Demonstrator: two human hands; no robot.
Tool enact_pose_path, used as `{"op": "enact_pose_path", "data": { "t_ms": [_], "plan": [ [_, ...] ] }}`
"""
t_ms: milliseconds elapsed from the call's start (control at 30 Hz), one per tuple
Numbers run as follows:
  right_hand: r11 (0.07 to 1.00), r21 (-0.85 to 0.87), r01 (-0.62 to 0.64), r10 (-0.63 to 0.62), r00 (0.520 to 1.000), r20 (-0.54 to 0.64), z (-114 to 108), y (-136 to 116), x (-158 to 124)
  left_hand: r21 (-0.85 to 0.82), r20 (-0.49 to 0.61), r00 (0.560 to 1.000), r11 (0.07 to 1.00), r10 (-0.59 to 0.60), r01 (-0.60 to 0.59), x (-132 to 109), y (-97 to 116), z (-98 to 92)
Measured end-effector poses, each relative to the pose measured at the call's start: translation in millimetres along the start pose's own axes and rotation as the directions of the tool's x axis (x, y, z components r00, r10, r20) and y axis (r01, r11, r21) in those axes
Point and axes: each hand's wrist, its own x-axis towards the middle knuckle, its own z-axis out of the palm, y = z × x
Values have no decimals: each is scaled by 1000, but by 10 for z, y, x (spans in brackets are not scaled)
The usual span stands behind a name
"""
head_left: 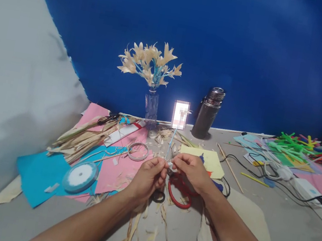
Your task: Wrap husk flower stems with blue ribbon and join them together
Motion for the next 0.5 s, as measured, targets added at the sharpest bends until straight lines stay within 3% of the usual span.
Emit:
{"op": "enact_pose_path", "data": {
  "t_ms": [200,300,500],
  "plan": [
    [996,94,-4,8,999,-43,40,-10,-10,-12,30,1000,1000,-3,4,0,17,-11],
    [996,85,-8,17,993,-114,51,16,0,-14,29,1000,1000,-12,13,2,31,-17],
    [999,23,-28,31,989,-142,20,22,29,12,16,1000,1000,-17,17,9,26,-22]
  ]
}}
